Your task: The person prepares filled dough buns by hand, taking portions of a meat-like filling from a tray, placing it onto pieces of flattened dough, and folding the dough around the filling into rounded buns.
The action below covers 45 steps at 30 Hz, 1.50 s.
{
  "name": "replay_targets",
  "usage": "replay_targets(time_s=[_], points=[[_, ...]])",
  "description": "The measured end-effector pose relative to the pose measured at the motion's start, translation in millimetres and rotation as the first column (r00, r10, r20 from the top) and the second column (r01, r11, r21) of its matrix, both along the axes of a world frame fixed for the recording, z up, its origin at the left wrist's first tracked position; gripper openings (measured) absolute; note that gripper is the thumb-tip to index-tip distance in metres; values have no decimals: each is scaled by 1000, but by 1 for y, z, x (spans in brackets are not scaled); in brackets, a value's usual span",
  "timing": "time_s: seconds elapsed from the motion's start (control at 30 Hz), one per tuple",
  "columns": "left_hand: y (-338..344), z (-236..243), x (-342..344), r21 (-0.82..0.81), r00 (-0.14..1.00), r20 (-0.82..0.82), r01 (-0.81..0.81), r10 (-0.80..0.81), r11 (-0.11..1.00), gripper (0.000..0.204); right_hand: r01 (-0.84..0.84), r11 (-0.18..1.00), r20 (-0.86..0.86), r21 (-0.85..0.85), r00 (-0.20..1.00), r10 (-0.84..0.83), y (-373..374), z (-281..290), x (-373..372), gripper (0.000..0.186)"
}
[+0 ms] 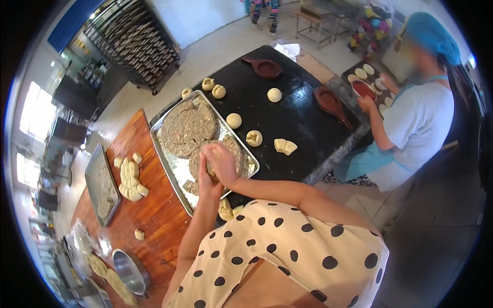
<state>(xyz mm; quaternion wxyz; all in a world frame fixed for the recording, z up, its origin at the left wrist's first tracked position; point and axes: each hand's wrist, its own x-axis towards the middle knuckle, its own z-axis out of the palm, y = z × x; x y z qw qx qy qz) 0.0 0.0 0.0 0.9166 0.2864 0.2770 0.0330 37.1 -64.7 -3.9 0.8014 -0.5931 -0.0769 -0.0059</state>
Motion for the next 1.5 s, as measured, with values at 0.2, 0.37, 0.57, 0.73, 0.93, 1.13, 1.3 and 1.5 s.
replay_targets(time_s=[0.2, 0.37, 0.57, 0.73, 0.93, 1.13, 1.3, 1.5], points=[[-10, -38, 19, 326, 1000, 18, -5, -1, 945, 52, 198, 958, 379, -206, 919, -108, -14, -24, 22, 19], [20, -48, 12, 234, 1000, 0, -1, 0, 972, 54, -84, 985, 148, -149, 983, 106, -6, -31, 13, 29], [12, -37, 14, 425, 991, -137, 56, 3, 903, 59, -98, 900, 145, -425, 974, 174, -11, -35, 24, 29], [7, -62, 20, 580, 994, -112, 77, -15, 811, 54, 69, 912, 214, -405, 977, 21, -8, -55, 16, 29], [17, -19, 28, 22, 969, 209, 127, -129, 992, 71, -94, 959, -241, 269, 957, 161, -5, -26, 42, 39], [-16, -18, 13, 482, 976, 13, -198, 219, 853, 35, 148, 951, 388, -271, 921, -33, 0, -35, 11, 15], [-6, -20, 2, 359, 974, -75, -175, 216, 917, 46, -111, 977, 132, -184, 982, 136, -7, -26, 2, 33], [8, -21, 3, 553, 986, -109, -44, 125, 832, 59, -274, 926, 0, -261, 959, 284, -8, -11, 5, 45]])
